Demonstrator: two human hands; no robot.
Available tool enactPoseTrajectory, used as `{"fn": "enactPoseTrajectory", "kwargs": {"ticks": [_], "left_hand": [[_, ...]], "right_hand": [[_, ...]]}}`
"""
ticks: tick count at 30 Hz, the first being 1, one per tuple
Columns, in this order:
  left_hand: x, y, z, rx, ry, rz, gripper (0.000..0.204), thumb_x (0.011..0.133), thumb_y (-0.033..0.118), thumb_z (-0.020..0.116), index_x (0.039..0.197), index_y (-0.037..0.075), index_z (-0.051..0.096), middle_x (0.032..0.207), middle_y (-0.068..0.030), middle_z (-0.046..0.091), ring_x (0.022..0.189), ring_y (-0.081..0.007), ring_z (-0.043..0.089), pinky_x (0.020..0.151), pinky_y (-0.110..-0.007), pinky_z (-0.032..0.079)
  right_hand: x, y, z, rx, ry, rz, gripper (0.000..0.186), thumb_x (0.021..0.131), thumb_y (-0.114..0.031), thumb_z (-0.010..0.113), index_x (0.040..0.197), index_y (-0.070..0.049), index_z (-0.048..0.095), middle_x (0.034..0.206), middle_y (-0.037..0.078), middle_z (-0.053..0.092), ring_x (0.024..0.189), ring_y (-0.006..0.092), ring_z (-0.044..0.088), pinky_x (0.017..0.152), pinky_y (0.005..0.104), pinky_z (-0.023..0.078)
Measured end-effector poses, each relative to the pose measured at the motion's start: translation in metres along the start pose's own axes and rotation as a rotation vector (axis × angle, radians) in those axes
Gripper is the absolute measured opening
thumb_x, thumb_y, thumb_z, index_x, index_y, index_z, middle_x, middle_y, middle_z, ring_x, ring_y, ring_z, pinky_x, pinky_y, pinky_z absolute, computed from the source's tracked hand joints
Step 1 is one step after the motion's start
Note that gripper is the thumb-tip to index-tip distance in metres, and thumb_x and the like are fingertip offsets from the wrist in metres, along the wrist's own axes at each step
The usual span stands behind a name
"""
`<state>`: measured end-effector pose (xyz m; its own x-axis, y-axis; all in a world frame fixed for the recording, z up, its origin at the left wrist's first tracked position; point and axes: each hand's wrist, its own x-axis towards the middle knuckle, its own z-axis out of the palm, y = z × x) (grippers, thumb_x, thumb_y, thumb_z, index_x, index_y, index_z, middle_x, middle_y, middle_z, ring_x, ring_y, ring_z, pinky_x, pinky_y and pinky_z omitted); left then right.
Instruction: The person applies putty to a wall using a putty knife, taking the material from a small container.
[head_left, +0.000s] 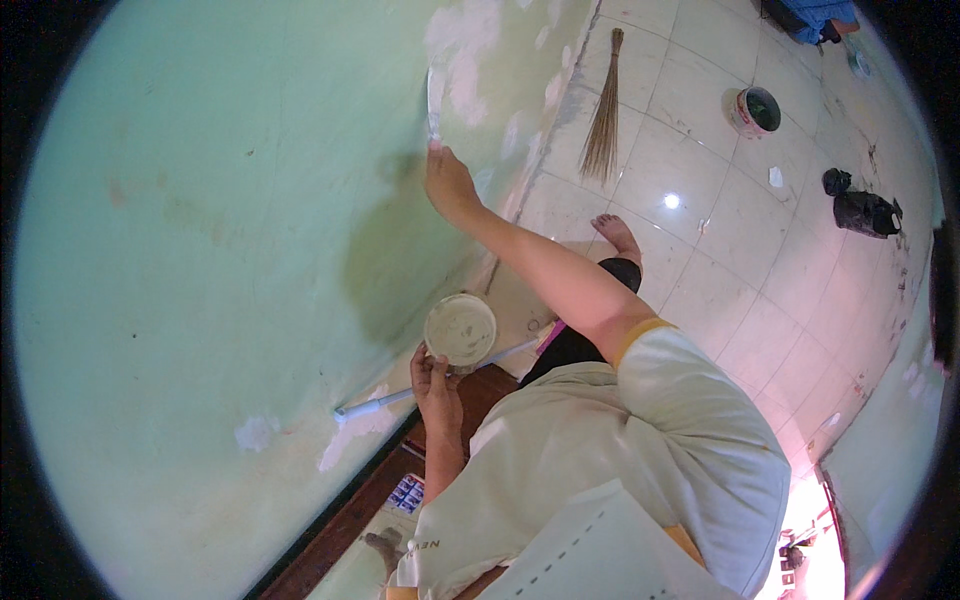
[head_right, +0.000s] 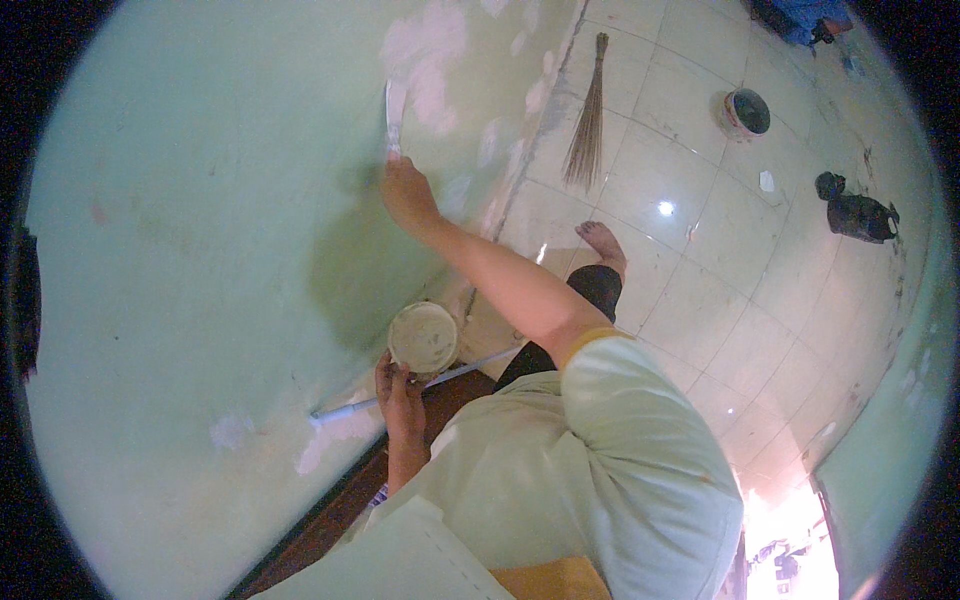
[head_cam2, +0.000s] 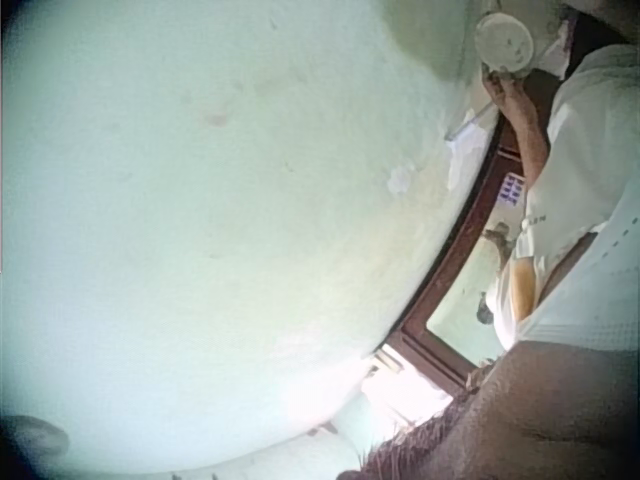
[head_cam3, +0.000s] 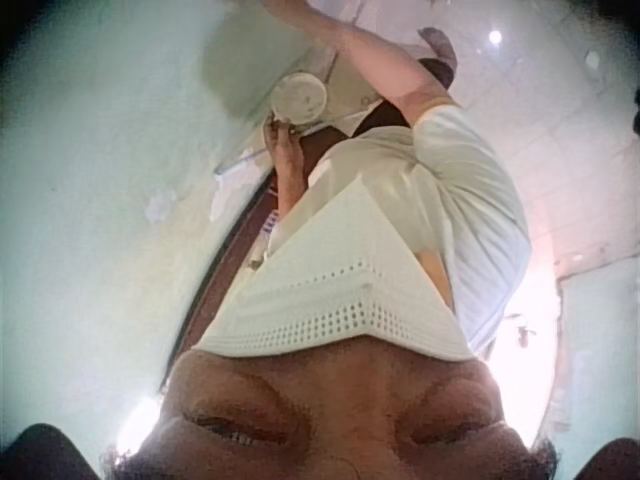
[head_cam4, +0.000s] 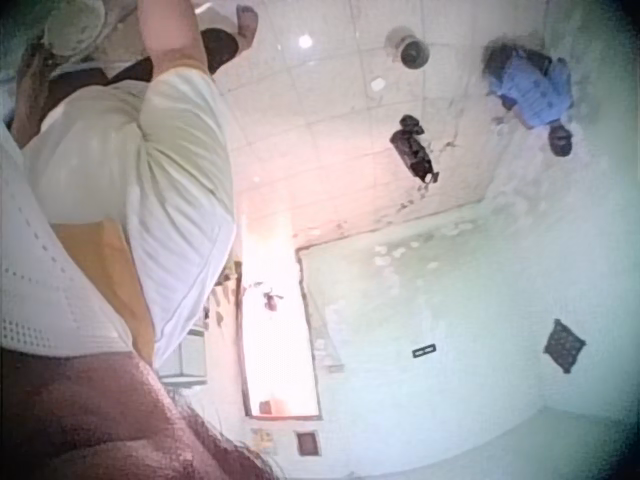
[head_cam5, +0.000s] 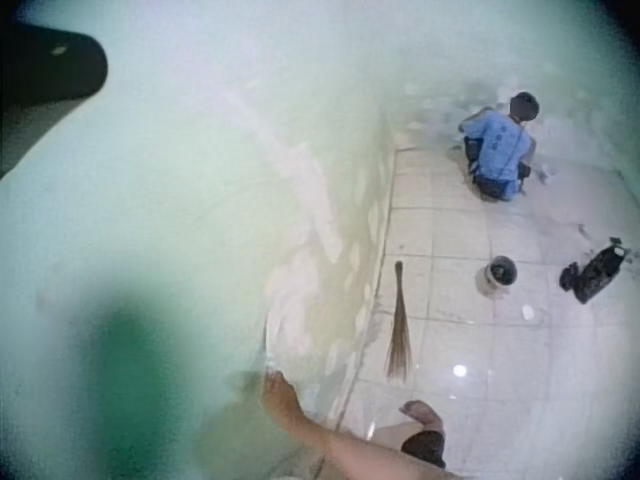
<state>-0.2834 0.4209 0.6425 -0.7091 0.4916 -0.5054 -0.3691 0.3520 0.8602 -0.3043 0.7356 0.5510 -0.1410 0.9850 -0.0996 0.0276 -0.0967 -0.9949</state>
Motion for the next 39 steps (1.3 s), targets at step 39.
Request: {"fn": "enactPoseTrajectory", "kwargs": {"ticks": [39], "left_hand": [[-0.019,-0.002,0.002,0.036,0.040,-0.038,0.041,0.096,0.004,0.055,0.135,0.006,0.042,0.125,-0.0101,0.053,0.109,-0.0247,0.060,0.083,-0.042,0.058]], "right_hand": [[-0.016,-0.015,0.001,-0.070,0.004,-0.017,0.057,0.101,-0.018,0.044,0.149,0.004,0.024,0.126,0.032,0.052,0.112,0.0450,0.056,0.096,0.0467,0.046]]}}
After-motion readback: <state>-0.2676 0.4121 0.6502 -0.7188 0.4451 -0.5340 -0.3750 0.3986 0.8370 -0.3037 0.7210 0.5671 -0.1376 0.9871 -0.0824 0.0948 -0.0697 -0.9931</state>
